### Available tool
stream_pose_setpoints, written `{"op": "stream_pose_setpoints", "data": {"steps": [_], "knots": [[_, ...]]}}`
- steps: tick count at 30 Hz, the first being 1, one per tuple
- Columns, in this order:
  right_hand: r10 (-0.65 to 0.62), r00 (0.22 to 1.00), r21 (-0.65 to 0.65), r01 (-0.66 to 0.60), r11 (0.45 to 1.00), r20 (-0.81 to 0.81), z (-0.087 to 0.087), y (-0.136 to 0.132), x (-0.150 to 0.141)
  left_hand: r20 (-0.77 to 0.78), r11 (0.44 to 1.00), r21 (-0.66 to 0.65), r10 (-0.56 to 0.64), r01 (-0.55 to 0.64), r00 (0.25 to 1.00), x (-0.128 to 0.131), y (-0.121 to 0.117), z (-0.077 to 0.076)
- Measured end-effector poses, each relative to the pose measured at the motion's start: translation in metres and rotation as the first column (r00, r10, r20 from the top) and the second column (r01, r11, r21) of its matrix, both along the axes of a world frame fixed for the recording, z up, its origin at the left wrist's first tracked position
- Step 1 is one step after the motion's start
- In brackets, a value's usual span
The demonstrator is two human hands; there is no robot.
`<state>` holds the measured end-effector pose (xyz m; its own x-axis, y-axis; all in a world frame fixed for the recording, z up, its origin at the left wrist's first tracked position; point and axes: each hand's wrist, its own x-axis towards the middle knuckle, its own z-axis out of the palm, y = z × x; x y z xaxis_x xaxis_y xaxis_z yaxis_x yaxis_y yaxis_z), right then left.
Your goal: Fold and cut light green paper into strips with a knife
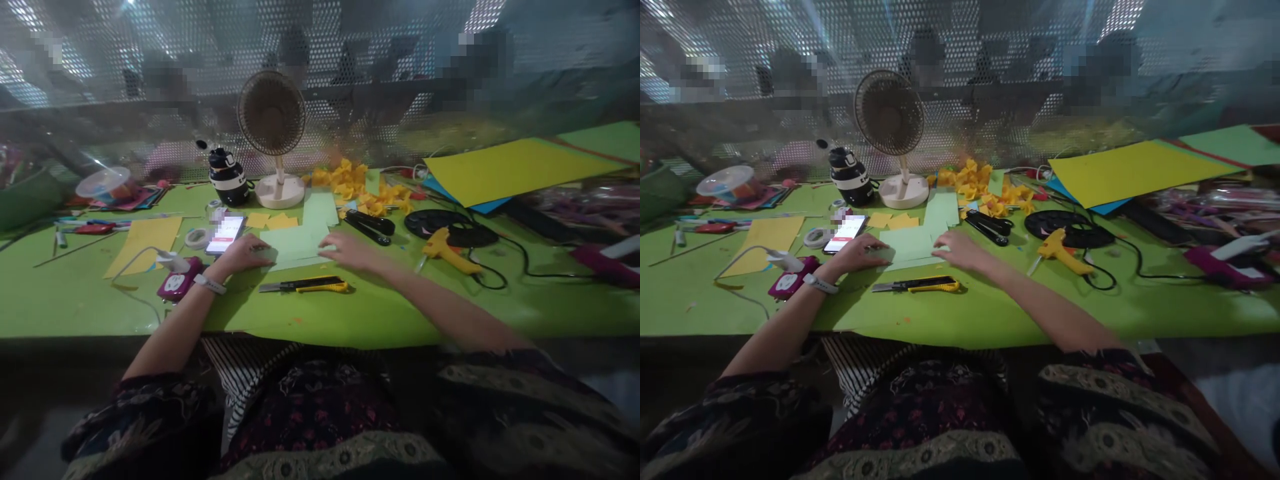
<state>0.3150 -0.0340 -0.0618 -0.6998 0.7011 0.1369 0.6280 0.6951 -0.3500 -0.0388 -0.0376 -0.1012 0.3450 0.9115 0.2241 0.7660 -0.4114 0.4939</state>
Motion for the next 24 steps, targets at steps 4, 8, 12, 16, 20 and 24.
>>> {"op": "stream_pose_setpoints", "data": {"steps": [4, 8, 12, 16, 20, 24], "knots": [[-0.151, 0.977, -0.038, 0.158, 0.987, 0.152, 0.007, 0.039, -0.006, -0.018, 0.993, -0.115, 0.032, -0.034, 0.999, 0.005, -0.001, 0.009], [-0.147, 0.973, -0.198, 0.182, 0.963, 0.178, 0.004, 0.049, -0.008, 0.016, 0.967, -0.247, 0.072, -0.066, 0.997, 0.011, -0.005, 0.017], [-0.113, 0.991, -0.192, 0.125, 0.973, 0.071, -0.001, 0.049, -0.008, 0.154, 0.972, -0.233, 0.056, -0.019, 0.986, 0.015, -0.01, 0.017], [-0.107, 0.99, -0.091, 0.098, 0.991, -0.096, -0.004, 0.045, -0.012, 0.384, 0.955, -0.286, 0.032, 0.086, 0.923, 0.016, -0.016, 0.016], [-0.168, 0.964, -0.226, 0.119, 0.967, -0.208, -0.005, 0.043, -0.014, 0.499, 0.975, -0.224, 0.109, 0.006, 0.86, 0.009, -0.017, 0.021], [-0.222, 0.895, -0.306, 0.102, 0.947, -0.387, -0.005, 0.056, -0.019, 0.591, 0.98, -0.169, 0.184, -0.102, 0.785, 0.0, -0.015, 0.028]]}}
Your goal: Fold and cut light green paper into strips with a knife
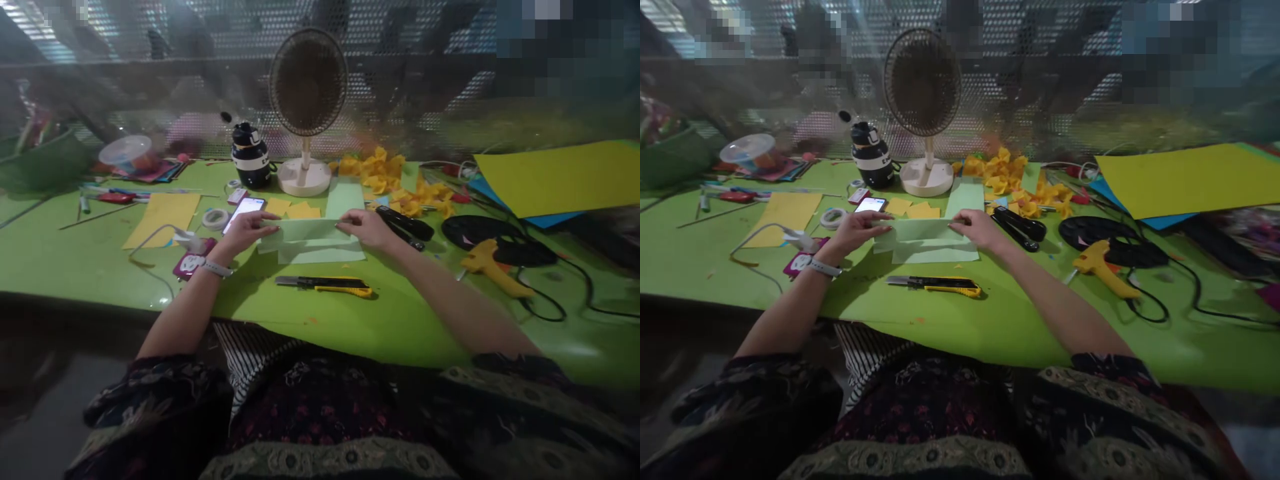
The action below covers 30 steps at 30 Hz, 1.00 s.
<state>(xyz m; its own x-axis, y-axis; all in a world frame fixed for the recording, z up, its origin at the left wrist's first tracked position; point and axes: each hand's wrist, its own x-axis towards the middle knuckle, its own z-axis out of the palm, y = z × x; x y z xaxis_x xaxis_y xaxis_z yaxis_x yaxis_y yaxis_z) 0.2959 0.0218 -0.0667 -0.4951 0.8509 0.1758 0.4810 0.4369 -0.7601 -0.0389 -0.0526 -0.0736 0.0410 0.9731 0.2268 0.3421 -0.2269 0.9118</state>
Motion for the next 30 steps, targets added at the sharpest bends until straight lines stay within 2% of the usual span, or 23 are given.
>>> {"op": "stream_pose_setpoints", "data": {"steps": [4, 10, 19, 23, 25, 27, 30], "knots": [[0.011, 0.999, -0.019, -0.012, 1.0, -0.039, -0.002, 0.022, -0.016, 0.009, 0.996, -0.056, 0.064, -0.064, 0.998, -0.005, -0.002, 0.006], [-0.005, 1.0, -0.04, 0.005, 0.999, -0.004, -0.015, 0.026, -0.03, -0.201, 0.981, -0.122, 0.123, -0.15, 0.972, -0.008, -0.004, 0.006], [-0.031, 0.995, 0.017, 0.03, 0.999, 0.09, -0.018, 0.026, -0.031, -0.351, 0.967, -0.199, 0.082, -0.16, 0.933, -0.009, -0.008, 0.011], [-0.036, 0.99, 0.033, 0.032, 0.999, 0.135, -0.022, 0.027, -0.033, -0.416, 0.956, -0.248, 0.039, -0.155, 0.909, -0.011, -0.007, 0.007], [-0.03, 0.983, 0.082, 0.015, 0.997, 0.182, -0.025, 0.027, -0.033, -0.466, 0.962, -0.22, 0.043, -0.163, 0.884, -0.012, -0.005, 0.003], [-0.021, 0.973, 0.149, -0.014, 0.989, 0.231, -0.028, 0.027, -0.034, -0.499, 0.981, -0.132, 0.06, -0.145, 0.864, -0.013, -0.004, -0.002], [0.005, 0.963, 0.181, -0.056, 0.982, 0.269, -0.031, 0.028, -0.036, -0.483, 0.997, -0.015, 0.058, -0.074, 0.873, -0.015, -0.001, -0.008]]}}
